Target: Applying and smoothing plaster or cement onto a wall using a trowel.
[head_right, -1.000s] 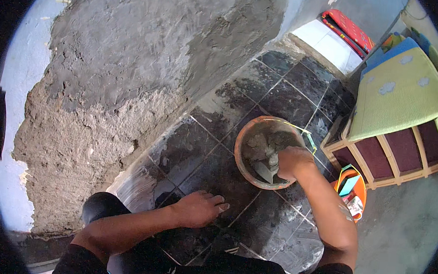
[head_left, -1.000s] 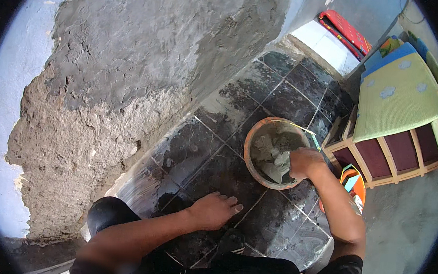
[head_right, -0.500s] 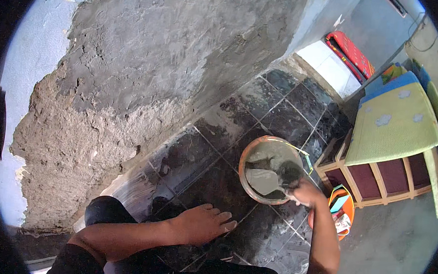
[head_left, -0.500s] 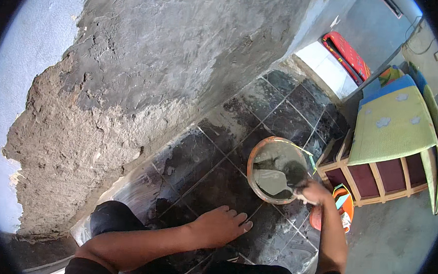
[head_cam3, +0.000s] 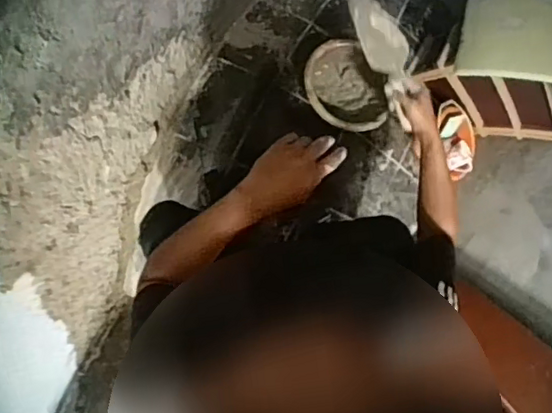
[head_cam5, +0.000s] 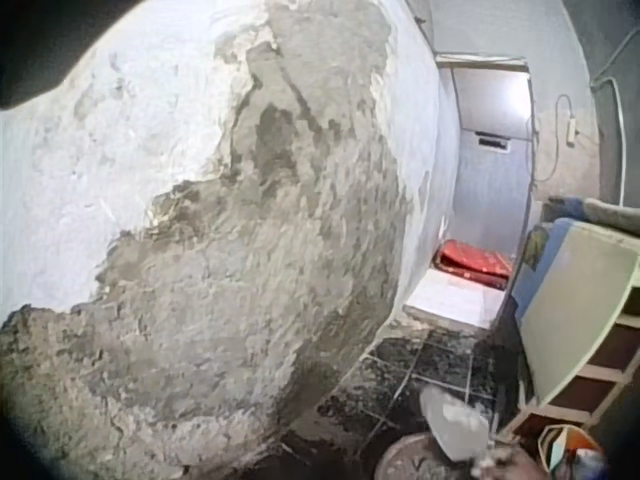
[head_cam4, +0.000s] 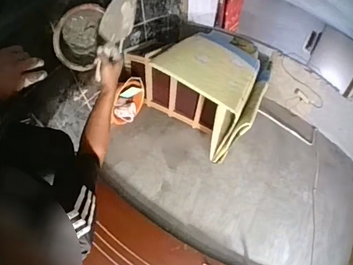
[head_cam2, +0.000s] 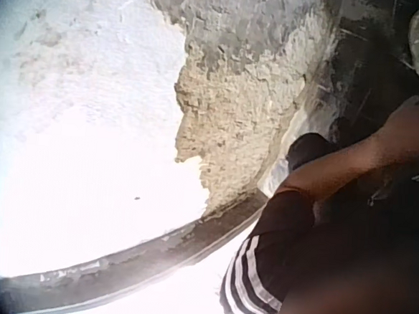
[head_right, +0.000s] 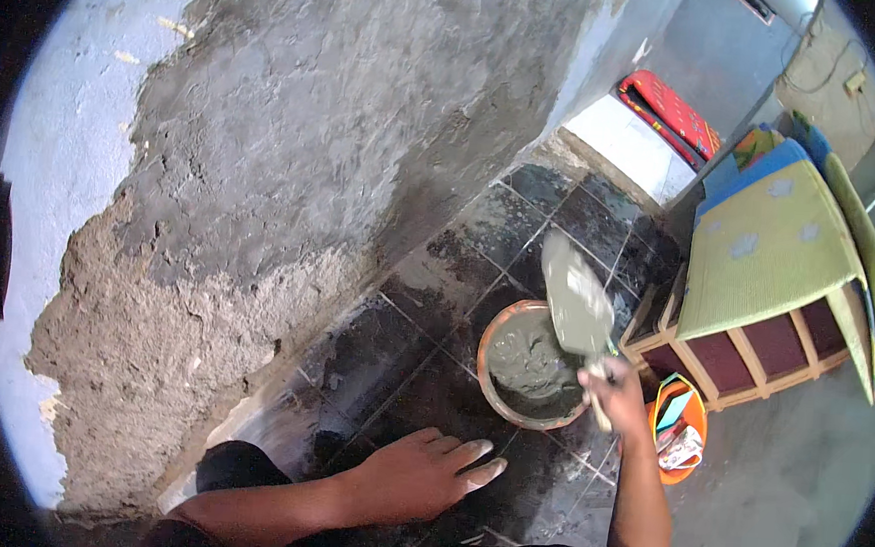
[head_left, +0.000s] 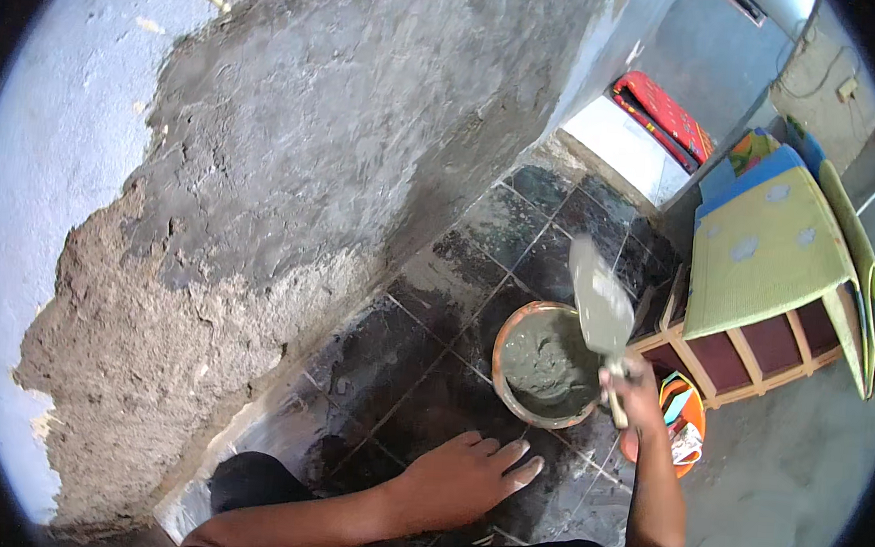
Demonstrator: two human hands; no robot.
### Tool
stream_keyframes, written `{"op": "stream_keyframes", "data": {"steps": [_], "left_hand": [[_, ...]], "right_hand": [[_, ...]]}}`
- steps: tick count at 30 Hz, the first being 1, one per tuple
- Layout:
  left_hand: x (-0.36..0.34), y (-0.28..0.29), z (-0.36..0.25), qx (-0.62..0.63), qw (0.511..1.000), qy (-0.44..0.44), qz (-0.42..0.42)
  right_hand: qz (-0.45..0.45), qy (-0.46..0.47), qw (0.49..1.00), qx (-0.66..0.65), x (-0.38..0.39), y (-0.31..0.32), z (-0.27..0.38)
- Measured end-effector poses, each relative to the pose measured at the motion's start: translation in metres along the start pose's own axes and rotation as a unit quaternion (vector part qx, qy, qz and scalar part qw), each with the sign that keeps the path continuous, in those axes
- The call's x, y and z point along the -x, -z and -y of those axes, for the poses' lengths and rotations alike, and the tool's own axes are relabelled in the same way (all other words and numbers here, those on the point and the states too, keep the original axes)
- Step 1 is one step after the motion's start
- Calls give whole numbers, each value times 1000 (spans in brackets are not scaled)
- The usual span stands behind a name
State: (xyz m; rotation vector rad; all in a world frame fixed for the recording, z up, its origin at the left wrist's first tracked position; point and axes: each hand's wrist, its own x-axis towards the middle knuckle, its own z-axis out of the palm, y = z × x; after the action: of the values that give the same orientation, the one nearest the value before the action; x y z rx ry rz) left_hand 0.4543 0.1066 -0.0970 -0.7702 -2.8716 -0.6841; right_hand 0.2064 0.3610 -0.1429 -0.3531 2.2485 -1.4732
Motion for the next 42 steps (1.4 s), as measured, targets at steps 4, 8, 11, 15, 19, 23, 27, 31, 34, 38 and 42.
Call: {"op": "stream_keyframes", "data": {"steps": [4,8,11,15,19,23,27,31,34,38,42], "left_hand": [[-2,12,-5,7,1000,4,-28],[-6,23,-17,18,998,-6,-67],[0,20,-18,12,999,-10,-48],[9,12,-25,19,1000,-5,-19],[25,-6,-18,-7,999,20,48],[22,-19,-13,-13,995,16,94],[35,-23,5,-16,988,86,127],[30,-24,12,-28,990,85,113],[23,-28,12,-9,988,97,118],[17,-28,11,-40,993,75,85],[19,-30,15,-24,994,87,59]], "right_hand": [[-21,122,992,7,-52,-70,54],[-86,135,984,-75,-90,-154,26],[-93,118,986,-68,-89,-228,-20],[-108,78,987,-89,-72,-313,-66],[-62,79,986,-130,-71,-366,-83],[-108,63,984,-129,-110,-384,-133],[-78,44,990,-106,-116,-392,-98],[-93,43,989,-109,-126,-401,-92],[-150,69,983,-80,-143,-418,-108],[-143,31,988,-51,-154,-431,-94],[-36,-31,999,-4,-151,-450,-58]]}}
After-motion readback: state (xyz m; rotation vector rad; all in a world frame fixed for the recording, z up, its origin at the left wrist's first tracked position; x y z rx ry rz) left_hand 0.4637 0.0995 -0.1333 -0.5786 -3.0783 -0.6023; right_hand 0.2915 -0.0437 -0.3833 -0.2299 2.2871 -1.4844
